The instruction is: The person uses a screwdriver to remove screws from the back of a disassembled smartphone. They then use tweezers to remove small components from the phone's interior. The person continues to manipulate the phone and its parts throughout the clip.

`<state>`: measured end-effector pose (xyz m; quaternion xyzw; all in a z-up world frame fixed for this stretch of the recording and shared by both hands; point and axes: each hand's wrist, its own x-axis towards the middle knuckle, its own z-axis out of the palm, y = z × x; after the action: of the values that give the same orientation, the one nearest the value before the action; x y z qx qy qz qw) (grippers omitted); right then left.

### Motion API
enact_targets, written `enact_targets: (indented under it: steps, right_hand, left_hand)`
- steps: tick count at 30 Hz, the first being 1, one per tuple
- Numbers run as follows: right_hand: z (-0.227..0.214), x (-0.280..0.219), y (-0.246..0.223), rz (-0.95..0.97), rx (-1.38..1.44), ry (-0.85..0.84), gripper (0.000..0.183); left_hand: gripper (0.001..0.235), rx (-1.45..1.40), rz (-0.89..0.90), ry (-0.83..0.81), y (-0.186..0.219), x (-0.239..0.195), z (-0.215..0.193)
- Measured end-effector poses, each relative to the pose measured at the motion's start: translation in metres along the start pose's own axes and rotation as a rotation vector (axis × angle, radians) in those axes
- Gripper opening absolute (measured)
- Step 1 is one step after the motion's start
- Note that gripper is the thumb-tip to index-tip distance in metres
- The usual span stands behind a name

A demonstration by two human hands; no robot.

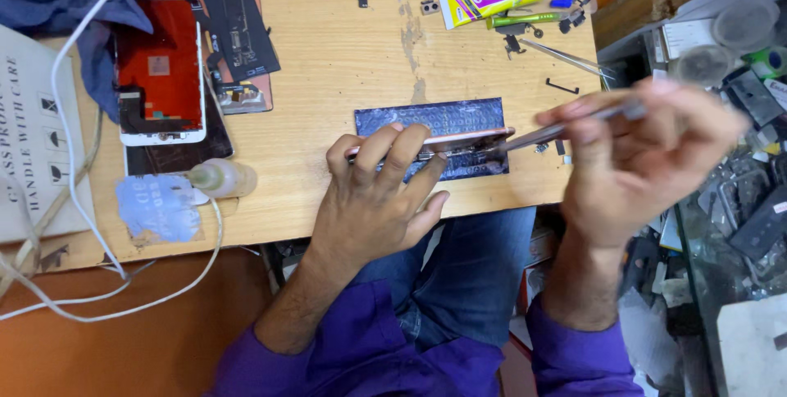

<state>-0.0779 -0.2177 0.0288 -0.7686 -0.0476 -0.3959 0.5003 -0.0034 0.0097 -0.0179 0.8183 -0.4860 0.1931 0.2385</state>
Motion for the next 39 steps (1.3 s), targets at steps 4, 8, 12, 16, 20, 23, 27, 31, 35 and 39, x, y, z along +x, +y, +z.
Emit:
enact_targets:
  steps: [4, 8, 12, 16, 20, 23, 27, 31, 35, 39]
  right_hand:
    - [0.012, 0.040, 0.023, 0.203, 0.097, -0.034, 0.041]
    - [0.062, 0.083, 0.070, 0.152, 0.217, -0.515, 0.048]
    - [0.086, 0.088, 0.081, 0.232, 0.178, -0.617, 0.049]
    - [0.090, 0.083, 0.080, 0.222, 0.165, -0.615, 0.051]
    - [0.088, 0.079, 0.081, 0.265, 0.186, -0.609, 0.051]
    - [0.085, 0.083, 0.078, 0.242, 0.241, -0.583, 0.046]
    - [0.059, 0.086, 0.064, 0.341, 0.342, -0.339, 0.047]
    - [0.002, 0.053, 0.027, 0.521, 0.502, 0.072, 0.059]
    - [-0.011, -0.006, -0.003, 0.474, 0.504, 0.270, 0.065]
    - [0.018, -0.059, -0.004, 0.491, 0.458, 0.362, 0.059]
  left_hand:
    - [0.045, -0.014, 0.004, -0.002, -0.001, -0.001, 0.002]
    - [0.044, -0.021, 0.017, -0.001, -0.001, -0.002, 0.001]
    - [0.045, -0.003, 0.032, -0.006, -0.001, 0.001, -0.002]
    - [0.044, -0.007, 0.023, 0.002, -0.002, 0.001, -0.002]
    - [0.042, -0.033, 0.018, -0.003, -0.003, 0.000, 0.002]
    - [0.042, -0.022, 0.012, -0.004, -0.003, 0.000, 0.000]
    - [0.040, -0.038, 0.006, -0.004, -0.002, 0.002, -0.001]
    - [0.037, -0.070, -0.006, -0.019, -0.003, 0.001, 0.000]
    - [0.034, -0.082, -0.017, -0.002, -0.002, 0.005, -0.002]
    - [0.037, -0.090, -0.045, -0.006, -0.001, 0.006, -0.004]
